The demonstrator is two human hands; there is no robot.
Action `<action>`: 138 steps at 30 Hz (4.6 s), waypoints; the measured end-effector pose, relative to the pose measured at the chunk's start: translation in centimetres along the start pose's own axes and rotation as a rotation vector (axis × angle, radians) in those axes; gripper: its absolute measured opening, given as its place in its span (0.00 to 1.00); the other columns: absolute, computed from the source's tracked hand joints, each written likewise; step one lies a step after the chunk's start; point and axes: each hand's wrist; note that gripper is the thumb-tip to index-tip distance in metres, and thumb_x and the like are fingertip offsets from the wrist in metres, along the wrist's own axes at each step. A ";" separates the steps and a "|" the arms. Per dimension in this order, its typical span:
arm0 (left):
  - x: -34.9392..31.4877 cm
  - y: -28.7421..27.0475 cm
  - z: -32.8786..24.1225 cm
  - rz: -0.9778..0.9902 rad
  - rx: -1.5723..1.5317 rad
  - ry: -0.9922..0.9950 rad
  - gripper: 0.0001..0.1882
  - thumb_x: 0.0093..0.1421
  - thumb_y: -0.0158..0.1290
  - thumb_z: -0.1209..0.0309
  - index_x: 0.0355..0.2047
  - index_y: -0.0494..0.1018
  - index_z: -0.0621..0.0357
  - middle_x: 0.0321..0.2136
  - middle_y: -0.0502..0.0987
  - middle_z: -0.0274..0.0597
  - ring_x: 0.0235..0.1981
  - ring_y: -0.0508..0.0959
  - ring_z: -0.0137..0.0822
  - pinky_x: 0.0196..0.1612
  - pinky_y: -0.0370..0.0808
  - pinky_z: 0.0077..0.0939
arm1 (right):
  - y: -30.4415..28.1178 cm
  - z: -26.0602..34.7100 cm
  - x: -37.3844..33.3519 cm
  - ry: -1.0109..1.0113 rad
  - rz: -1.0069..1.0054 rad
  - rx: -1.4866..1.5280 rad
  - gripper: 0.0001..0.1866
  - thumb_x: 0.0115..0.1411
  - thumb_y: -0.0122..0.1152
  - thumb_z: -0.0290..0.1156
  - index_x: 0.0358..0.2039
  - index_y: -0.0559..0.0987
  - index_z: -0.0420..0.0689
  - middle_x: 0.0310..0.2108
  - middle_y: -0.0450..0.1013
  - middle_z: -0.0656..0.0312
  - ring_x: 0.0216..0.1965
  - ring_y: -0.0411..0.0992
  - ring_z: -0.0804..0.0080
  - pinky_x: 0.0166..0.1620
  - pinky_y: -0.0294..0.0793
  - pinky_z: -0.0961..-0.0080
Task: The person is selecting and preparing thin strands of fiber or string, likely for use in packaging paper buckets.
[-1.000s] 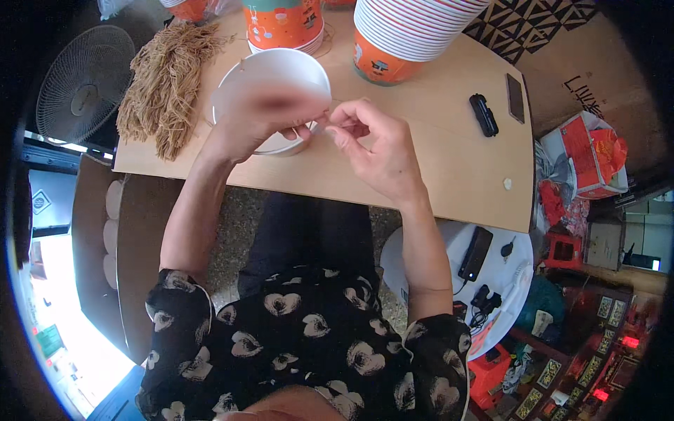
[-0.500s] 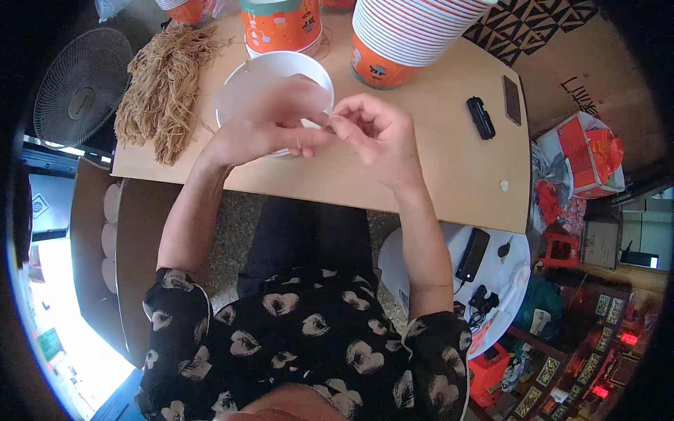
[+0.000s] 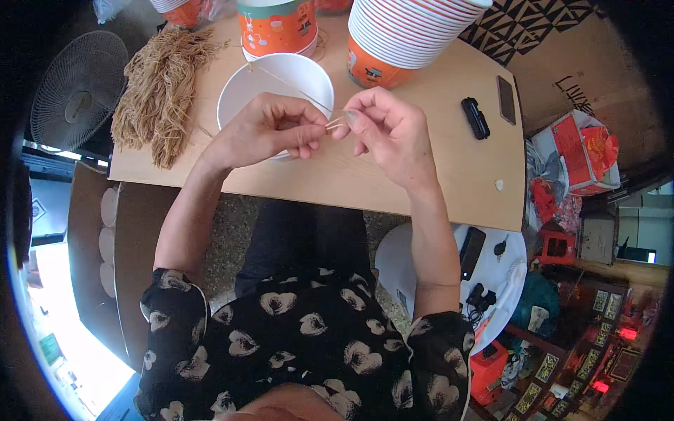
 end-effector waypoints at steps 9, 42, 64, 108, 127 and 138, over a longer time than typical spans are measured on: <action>-2.5 2.6 -0.5 -0.264 0.398 0.064 0.07 0.65 0.55 0.75 0.38 0.77 0.69 0.26 0.79 0.36 0.29 0.78 0.22 0.34 0.77 0.17 | 1.0 -0.1 0.1 0.003 0.046 0.030 0.05 0.67 0.55 0.25 0.40 0.74 0.37 0.30 0.78 0.61 0.27 0.72 0.84 0.28 0.70 0.86; -3.2 1.3 -0.7 -0.212 -0.003 -0.043 0.10 0.68 0.53 0.72 0.44 0.77 0.66 0.26 0.78 0.33 0.26 0.75 0.20 0.31 0.76 0.16 | 6.7 -5.6 -3.1 0.012 0.046 1.040 0.27 0.67 0.52 0.34 0.65 0.65 0.43 0.25 0.64 0.69 0.23 0.59 0.85 0.25 0.59 0.87; -3.2 0.2 -1.1 -0.145 -0.014 -0.133 0.10 0.66 0.56 0.70 0.42 0.80 0.64 0.28 0.80 0.33 0.26 0.76 0.20 0.31 0.73 0.14 | 6.9 -5.0 -3.7 0.180 -0.050 0.679 0.18 0.64 0.52 0.28 0.53 0.76 0.38 0.21 0.69 0.67 0.18 0.61 0.87 0.21 0.59 0.88; -2.5 -1.4 -1.4 -0.066 0.044 -0.195 0.10 0.63 0.55 0.68 0.34 0.80 0.64 0.21 0.77 0.31 0.23 0.73 0.18 0.26 0.67 0.13 | 6.3 -3.5 -1.8 -0.142 -0.231 0.264 0.11 0.62 0.59 0.21 0.45 0.78 0.35 0.42 0.76 0.61 0.42 0.72 0.81 0.46 0.72 0.81; -2.6 -0.9 -2.5 -0.047 0.071 -0.190 0.10 0.66 0.55 0.67 0.33 0.79 0.60 0.25 0.81 0.32 0.23 0.74 0.18 0.26 0.67 0.13 | 7.5 -5.4 -2.9 0.105 0.220 1.276 0.23 0.69 0.49 0.32 0.64 0.65 0.44 0.27 0.69 0.68 0.22 0.64 0.83 0.24 0.62 0.85; -2.7 -1.3 -2.6 -0.075 0.108 -0.292 0.10 0.64 0.56 0.67 0.34 0.80 0.63 0.25 0.80 0.32 0.24 0.75 0.19 0.28 0.72 0.14 | 7.5 -5.1 -1.6 -0.518 -0.276 -0.083 0.19 0.65 0.53 0.20 0.57 0.75 0.41 0.37 0.75 0.61 0.35 0.72 0.74 0.36 0.73 0.79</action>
Point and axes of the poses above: each hand's wrist, its own x-axis towards the middle knuckle, its own y-axis out of the palm, z = x × y
